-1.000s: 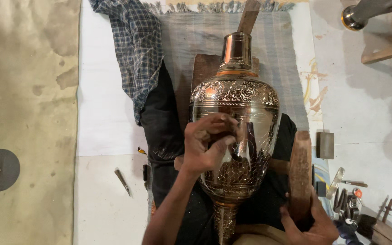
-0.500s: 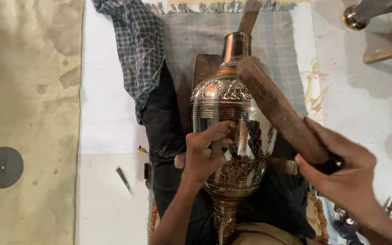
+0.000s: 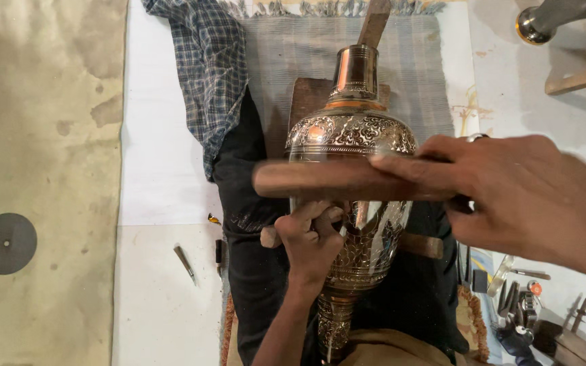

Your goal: The person uses a chisel and a wooden mallet to engrave intricate patterns onto a large silver vase. They repeatedly strike the chisel with the mallet to create detailed designs on the vase's surface.

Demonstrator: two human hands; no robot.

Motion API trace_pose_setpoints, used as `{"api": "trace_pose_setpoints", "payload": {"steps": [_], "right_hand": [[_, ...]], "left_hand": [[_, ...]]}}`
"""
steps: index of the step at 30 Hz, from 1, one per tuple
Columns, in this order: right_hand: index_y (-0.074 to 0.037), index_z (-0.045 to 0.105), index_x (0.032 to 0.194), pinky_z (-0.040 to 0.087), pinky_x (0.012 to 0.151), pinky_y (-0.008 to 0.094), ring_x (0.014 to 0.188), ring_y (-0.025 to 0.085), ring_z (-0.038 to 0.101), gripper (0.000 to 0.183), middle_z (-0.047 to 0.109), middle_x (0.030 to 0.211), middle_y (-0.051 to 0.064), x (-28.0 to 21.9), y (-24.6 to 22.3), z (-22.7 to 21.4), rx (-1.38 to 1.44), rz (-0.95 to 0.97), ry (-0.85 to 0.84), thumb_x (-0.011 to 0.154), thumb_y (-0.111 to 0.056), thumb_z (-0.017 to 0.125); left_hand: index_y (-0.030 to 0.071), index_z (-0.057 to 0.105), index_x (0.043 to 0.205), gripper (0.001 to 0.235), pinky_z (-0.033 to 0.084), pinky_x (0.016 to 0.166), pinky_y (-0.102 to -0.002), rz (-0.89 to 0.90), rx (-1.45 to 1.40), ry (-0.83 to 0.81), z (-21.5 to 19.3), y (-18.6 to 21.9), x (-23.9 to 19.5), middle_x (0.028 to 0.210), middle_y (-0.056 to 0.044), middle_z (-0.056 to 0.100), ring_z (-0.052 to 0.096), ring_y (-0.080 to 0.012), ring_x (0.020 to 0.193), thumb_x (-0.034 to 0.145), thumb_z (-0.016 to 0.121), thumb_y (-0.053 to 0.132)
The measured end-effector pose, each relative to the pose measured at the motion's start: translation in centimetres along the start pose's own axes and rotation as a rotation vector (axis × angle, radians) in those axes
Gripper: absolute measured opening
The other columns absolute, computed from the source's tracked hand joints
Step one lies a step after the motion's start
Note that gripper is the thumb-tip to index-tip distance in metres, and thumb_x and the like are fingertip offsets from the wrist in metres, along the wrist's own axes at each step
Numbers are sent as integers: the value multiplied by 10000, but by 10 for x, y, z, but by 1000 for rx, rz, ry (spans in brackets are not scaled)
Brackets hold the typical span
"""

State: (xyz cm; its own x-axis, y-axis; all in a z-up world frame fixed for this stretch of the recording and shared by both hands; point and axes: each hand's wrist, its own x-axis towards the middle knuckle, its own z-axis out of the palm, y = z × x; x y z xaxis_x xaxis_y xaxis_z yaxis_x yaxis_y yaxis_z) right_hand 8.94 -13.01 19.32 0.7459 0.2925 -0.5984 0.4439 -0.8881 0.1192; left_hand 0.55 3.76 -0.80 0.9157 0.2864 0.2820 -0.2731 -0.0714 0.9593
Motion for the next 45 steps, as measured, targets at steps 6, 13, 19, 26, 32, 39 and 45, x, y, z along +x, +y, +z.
{"api": "trace_pose_setpoints", "payload": {"steps": [6,13,19,26,32,39,45], "right_hand": [[-505,209,1583,490,421,325,474,180,596,987,490,1473,-11,7,-9,-13,-108,-63,-8,769,-118,611],[-537,159,1581,499,472,281,565,147,621,990,568,1370,-100,9,-15,-22,-374,-20,-176,796,-156,627],[-485,227,1601,500,462,246,557,105,633,984,572,1409,-104,14,-15,-16,-207,-47,-81,776,-154,648],[-532,291,1555,530,430,313,513,149,650,1064,620,1336,-112,11,-16,-17,45,-166,97,681,-114,732],[-472,224,1636,530,420,331,577,169,627,1169,621,1177,-19,8,-22,-26,-180,-311,135,628,-199,750],[-465,226,1608,510,429,304,527,149,601,1071,630,1214,-51,4,-28,-34,3,-213,93,703,-137,695],[-383,319,1596,512,422,277,500,127,573,1034,630,1174,-6,5,-11,-8,187,-235,224,669,-94,673]], "left_hand": [[-49,714,1075,246,651,744,-248,20,-1,124,10,9,-8,936,-125,775,769,-147,823,942,550,-177],[-99,667,1138,279,688,754,-290,-67,-97,356,23,10,-15,968,-128,762,783,-178,829,883,582,-172],[-66,670,992,119,673,741,-272,9,2,325,23,12,-20,940,-132,761,778,-174,817,921,633,-155],[-87,636,1123,220,661,735,-248,49,122,365,27,4,-26,933,-115,767,780,-173,842,908,653,-131],[-54,633,1138,254,637,715,-250,95,141,348,26,-2,-27,896,-104,766,775,-143,797,906,601,-152],[-87,655,1027,237,639,681,-240,51,68,230,19,3,-20,863,-104,776,771,-130,776,850,515,-159],[-92,653,1048,213,673,727,-264,23,-107,92,13,5,-8,966,-137,754,776,-151,834,934,490,-169]]}}
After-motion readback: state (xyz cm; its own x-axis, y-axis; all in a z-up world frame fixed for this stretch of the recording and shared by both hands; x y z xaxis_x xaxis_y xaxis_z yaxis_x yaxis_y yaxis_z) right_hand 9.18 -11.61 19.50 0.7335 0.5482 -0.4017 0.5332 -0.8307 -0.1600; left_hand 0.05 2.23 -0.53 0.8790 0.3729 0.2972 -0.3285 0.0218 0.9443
